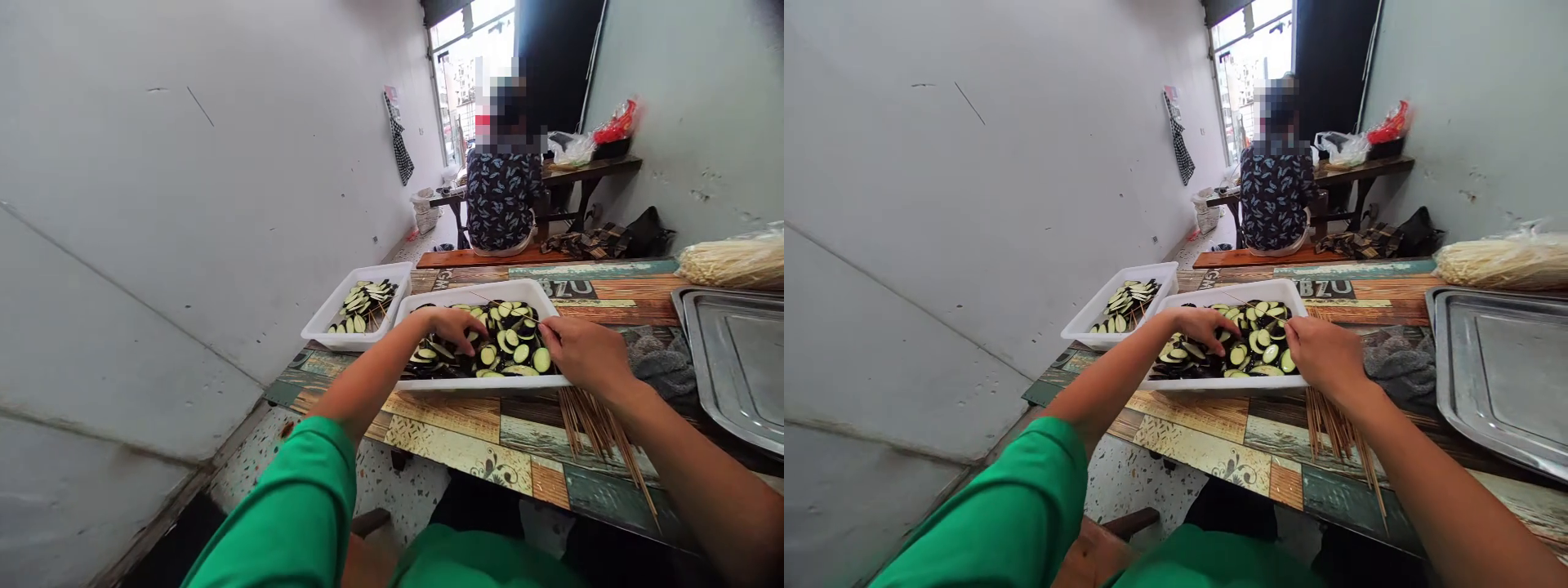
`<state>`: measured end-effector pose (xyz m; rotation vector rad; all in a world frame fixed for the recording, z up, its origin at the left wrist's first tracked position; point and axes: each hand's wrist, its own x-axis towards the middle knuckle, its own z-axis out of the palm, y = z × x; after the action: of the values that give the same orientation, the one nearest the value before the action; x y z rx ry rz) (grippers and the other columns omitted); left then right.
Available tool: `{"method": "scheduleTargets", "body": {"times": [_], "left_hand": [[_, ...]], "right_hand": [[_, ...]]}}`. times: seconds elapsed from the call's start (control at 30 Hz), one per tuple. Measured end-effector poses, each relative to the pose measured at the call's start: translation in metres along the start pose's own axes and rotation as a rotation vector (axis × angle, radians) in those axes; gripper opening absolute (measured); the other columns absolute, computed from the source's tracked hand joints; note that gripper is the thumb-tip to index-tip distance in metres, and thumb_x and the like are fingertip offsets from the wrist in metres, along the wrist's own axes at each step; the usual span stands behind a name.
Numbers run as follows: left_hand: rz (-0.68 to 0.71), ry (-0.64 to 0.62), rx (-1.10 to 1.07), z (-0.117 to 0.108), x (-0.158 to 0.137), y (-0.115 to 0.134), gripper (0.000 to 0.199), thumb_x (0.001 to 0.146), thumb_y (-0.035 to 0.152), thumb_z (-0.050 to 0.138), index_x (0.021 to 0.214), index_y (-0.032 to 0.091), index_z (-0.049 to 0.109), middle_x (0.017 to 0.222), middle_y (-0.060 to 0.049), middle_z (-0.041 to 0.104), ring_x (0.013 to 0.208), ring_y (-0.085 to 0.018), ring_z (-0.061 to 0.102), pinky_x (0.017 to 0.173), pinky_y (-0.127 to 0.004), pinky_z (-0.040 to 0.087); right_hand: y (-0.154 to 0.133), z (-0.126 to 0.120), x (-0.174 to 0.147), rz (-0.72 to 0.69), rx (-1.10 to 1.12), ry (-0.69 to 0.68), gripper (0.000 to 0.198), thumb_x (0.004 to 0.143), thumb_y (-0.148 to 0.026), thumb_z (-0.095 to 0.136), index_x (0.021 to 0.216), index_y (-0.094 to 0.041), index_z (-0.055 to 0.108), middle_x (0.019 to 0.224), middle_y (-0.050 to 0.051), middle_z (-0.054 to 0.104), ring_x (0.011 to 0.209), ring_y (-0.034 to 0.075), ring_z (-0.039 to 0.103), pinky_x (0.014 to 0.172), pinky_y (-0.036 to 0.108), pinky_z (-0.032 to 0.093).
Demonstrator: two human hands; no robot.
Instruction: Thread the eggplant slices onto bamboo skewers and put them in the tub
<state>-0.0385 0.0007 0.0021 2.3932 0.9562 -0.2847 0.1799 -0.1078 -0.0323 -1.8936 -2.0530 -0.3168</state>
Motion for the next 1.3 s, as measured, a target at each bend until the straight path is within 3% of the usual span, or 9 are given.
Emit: {"method": "scheduleTargets", "body": {"times": [0.13, 0.3, 0.57, 0.7, 0.8, 0.97, 1.13, 1.2, 1.3], "left_hand": [[0.128, 0.1, -0.404, -0.006, -0.003, -0.015, 0.053, 0.062, 0.026, 0.074, 0.115, 0.023, 0.064, 0.097, 0.0, 0.066, 0.091, -0.015, 0.058, 0.082, -0.024, 0.044], [0.106, 0.113, -0.668, -0.001, -0.006, -0.034, 0.051, 0.078, 0.029, 0.061, 0.128, 0.024, 0.054, 0.108, -0.007, 0.064, 0.087, -0.012, 0.059, 0.076, -0.025, 0.046], [-0.136, 0.307, 0.075, -0.001, -0.011, -0.004, 0.034, 0.078, 0.044, 0.057, 0.095, 0.02, 0.074, 0.08, -0.002, 0.069, 0.072, -0.014, 0.056, 0.068, -0.023, 0.038], [-0.048, 0.112, 0.216, 0.008, -0.014, 0.018, 0.044, 0.066, 0.06, 0.064, 0.088, 0.023, 0.074, 0.082, -0.003, 0.069, 0.077, -0.017, 0.058, 0.068, -0.024, 0.038], [0.046, -0.043, 0.304, 0.017, -0.004, 0.017, 0.041, 0.06, 0.054, 0.071, 0.084, 0.02, 0.073, 0.086, -0.007, 0.068, 0.08, -0.019, 0.058, 0.069, -0.025, 0.039], [0.122, 0.007, -0.105, 0.012, 0.006, -0.005, 0.034, 0.077, 0.047, 0.06, 0.091, 0.018, 0.07, 0.081, -0.001, 0.067, 0.076, -0.013, 0.056, 0.071, -0.022, 0.039], [0.063, 0.199, -0.66, 0.009, 0.008, -0.009, 0.033, 0.087, 0.043, 0.048, 0.094, 0.013, 0.061, 0.068, 0.001, 0.058, 0.058, -0.007, 0.05, 0.059, -0.02, 0.039], [0.031, 0.196, -0.799, 0.013, 0.011, -0.006, 0.027, 0.083, 0.038, 0.056, 0.095, 0.014, 0.059, 0.058, 0.006, 0.047, 0.048, -0.005, 0.04, 0.05, -0.019, 0.034], [0.01, 0.108, -1.059, 0.015, 0.015, -0.001, 0.023, 0.078, 0.026, 0.063, 0.098, 0.016, 0.058, 0.057, 0.008, 0.039, 0.044, -0.004, 0.033, 0.046, -0.018, 0.029]], "right_hand": [[0.0, 0.0, 0.0, 0.004, 0.008, -0.013, 0.038, 0.093, -0.036, 0.035, 0.084, -0.02, 0.067, 0.083, 0.007, 0.071, 0.07, 0.019, 0.062, 0.05, 0.029, 0.019], [0.0, 0.001, 0.0, 0.006, 0.017, -0.009, 0.038, 0.092, -0.037, 0.035, 0.088, -0.02, 0.068, 0.087, 0.008, 0.071, 0.07, 0.019, 0.061, 0.05, 0.029, 0.02], [0.003, 0.005, 0.0, 0.008, 0.029, 0.013, 0.038, 0.091, -0.036, 0.035, 0.084, -0.019, 0.068, 0.084, 0.008, 0.071, 0.065, 0.018, 0.059, 0.05, 0.029, 0.019], [0.002, 0.005, 0.0, 0.005, 0.017, 0.017, 0.037, 0.091, -0.036, 0.036, 0.086, -0.02, 0.068, 0.083, 0.007, 0.071, 0.065, 0.018, 0.059, 0.05, 0.029, 0.018], [0.001, 0.005, -0.001, 0.008, 0.002, 0.008, 0.037, 0.091, -0.037, 0.036, 0.083, -0.02, 0.068, 0.082, 0.006, 0.071, 0.065, 0.018, 0.059, 0.049, 0.028, 0.019], [0.004, -0.007, 0.001, 0.046, 0.143, 0.026, 0.037, 0.09, -0.034, 0.036, 0.089, -0.017, 0.069, 0.084, 0.01, 0.071, 0.07, 0.021, 0.062, 0.052, 0.028, 0.029], [0.0, -0.031, -0.004, 0.149, 0.837, -0.216, 0.051, 0.086, -0.034, 0.038, 0.13, -0.01, 0.049, 0.058, 0.001, 0.063, 0.038, 0.014, 0.049, 0.043, 0.027, 0.036], [-0.006, -0.034, -0.007, 0.148, 0.977, -0.276, 0.048, 0.082, -0.033, 0.042, 0.122, -0.01, 0.055, 0.061, 0.002, 0.063, 0.038, 0.012, 0.046, 0.039, 0.025, 0.033], [-0.014, -0.029, -0.01, 0.135, 0.836, -0.174, 0.038, 0.078, -0.032, 0.047, 0.102, -0.013, 0.068, 0.055, 0.0, 0.059, 0.04, 0.012, 0.044, 0.04, 0.024, 0.03]]}}
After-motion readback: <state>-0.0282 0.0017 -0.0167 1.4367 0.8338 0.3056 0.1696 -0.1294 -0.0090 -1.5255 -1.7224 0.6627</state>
